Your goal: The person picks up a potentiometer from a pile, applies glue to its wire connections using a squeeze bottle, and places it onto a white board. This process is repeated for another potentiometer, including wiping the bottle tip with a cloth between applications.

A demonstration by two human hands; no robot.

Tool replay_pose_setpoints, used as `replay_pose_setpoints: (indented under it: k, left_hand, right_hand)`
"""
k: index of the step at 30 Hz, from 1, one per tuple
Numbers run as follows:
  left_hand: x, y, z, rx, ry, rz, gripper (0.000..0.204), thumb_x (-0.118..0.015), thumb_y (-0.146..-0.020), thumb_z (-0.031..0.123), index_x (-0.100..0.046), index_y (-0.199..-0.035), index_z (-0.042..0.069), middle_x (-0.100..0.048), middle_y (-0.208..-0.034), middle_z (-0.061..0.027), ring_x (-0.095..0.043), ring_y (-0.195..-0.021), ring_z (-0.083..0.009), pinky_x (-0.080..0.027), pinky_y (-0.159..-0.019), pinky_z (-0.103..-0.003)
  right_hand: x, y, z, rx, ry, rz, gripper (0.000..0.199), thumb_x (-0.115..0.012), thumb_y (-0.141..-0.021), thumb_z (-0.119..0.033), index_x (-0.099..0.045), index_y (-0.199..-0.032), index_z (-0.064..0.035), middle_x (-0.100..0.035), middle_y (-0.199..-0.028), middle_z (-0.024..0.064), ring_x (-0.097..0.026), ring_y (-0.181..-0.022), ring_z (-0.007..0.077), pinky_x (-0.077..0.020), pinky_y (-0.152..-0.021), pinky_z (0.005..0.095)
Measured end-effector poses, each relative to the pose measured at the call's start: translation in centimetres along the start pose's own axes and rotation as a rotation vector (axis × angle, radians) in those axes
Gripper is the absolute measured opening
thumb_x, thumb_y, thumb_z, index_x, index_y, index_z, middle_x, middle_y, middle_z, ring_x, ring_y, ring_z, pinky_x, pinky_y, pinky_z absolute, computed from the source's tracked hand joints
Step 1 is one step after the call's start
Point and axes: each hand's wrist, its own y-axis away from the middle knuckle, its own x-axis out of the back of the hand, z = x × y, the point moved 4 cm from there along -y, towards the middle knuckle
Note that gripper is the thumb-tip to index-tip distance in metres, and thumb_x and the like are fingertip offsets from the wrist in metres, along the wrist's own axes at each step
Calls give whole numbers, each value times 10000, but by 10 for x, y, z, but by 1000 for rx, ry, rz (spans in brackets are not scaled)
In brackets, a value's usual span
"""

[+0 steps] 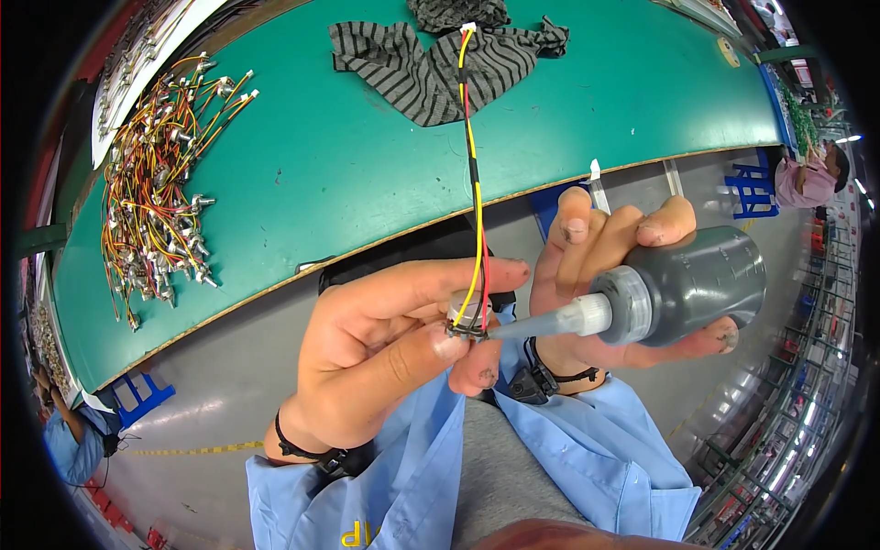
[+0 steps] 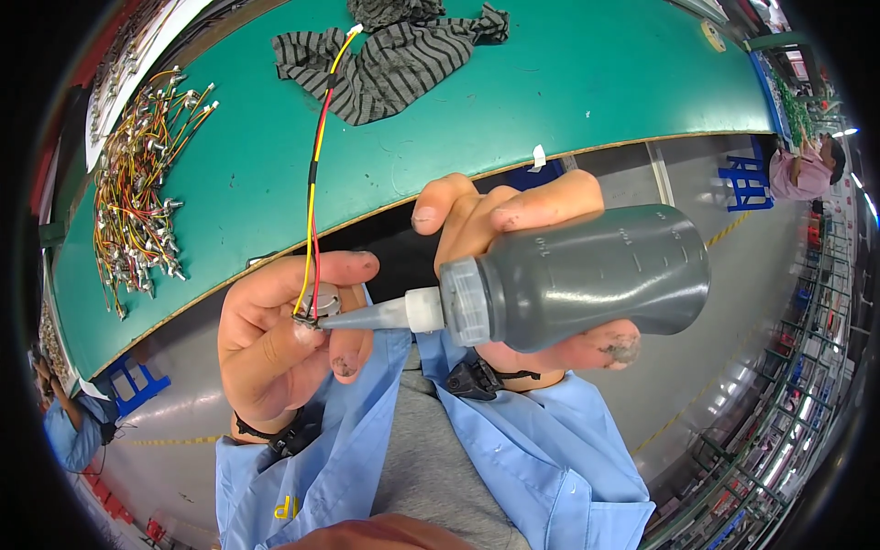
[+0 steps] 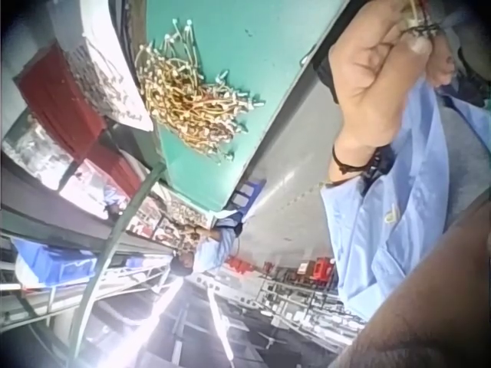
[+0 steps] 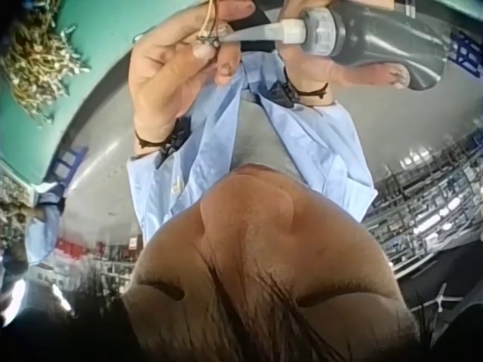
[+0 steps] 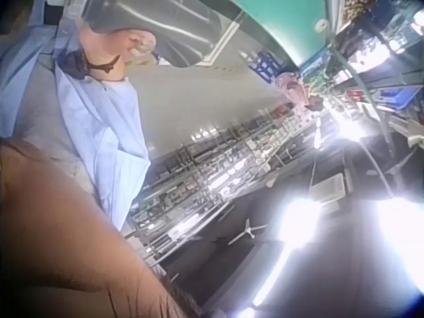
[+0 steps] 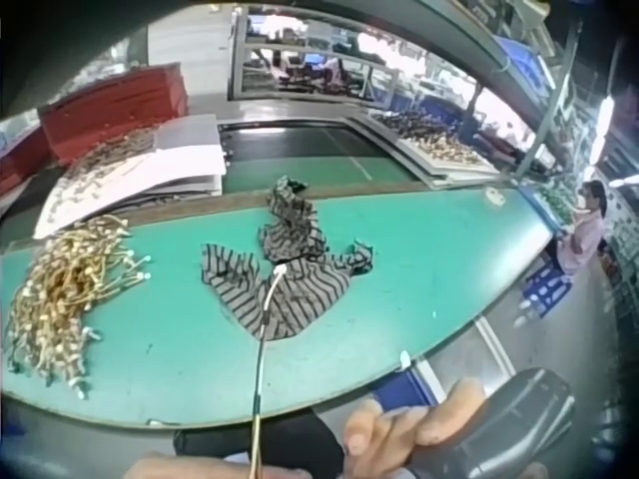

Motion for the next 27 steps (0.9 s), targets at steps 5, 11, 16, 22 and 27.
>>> replay_pose_setpoints:
  k: [5,11,16,22,27]
  left_hand:
    - [0,0,-1,4,1,-6,455,-520,-832,79,-461,-1180,-208,-533,-617,-128,-476,-514,-157,-397,-480,-279]
    - [-2,1,-1,1,14,-16,456,-519,-842,86,-457,-1186,-207,-534,-619,-126,-478,-515,-156,-398,-488,-279]
    - [-2,0,-2,-12,33,-39,454,-516,-853,92,-454,-1191,-205,-531,-617,-125,-478,-514,-155,-399,-492,-276]
    - [0,-2,-5,-25,35,-59,466,-502,-866,100,-435,-1211,-207,-527,-613,-123,-474,-508,-152,-393,-483,-275]
    - [-1,-2,-5,48,160,-139,483,-473,-882,113,-409,-1245,-198,-494,-594,-96,-452,-504,-145,-371,-461,-273]
  right_hand:
    - [0,0,0,7,-14,29,799,-485,-777,-758,-445,-1075,-18,-473,-600,31,-439,-502,145,-379,-780,401]
    - [2,1,0,-6,-23,18,803,-502,-768,-756,-466,-1072,-14,-482,-608,36,-447,-508,148,-376,-782,402]
    - [7,2,-2,-45,-37,-2,792,-538,-759,-738,-479,-1072,-12,-494,-625,45,-464,-526,158,-370,-795,411]
    - [8,3,-2,-64,-57,-7,773,-574,-756,-707,-483,-1086,-14,-501,-639,55,-475,-546,168,-359,-815,415]
    - [2,1,-6,-40,-130,84,785,-563,-761,-716,-476,-1106,-16,-474,-628,40,-446,-549,151,-353,-823,381]
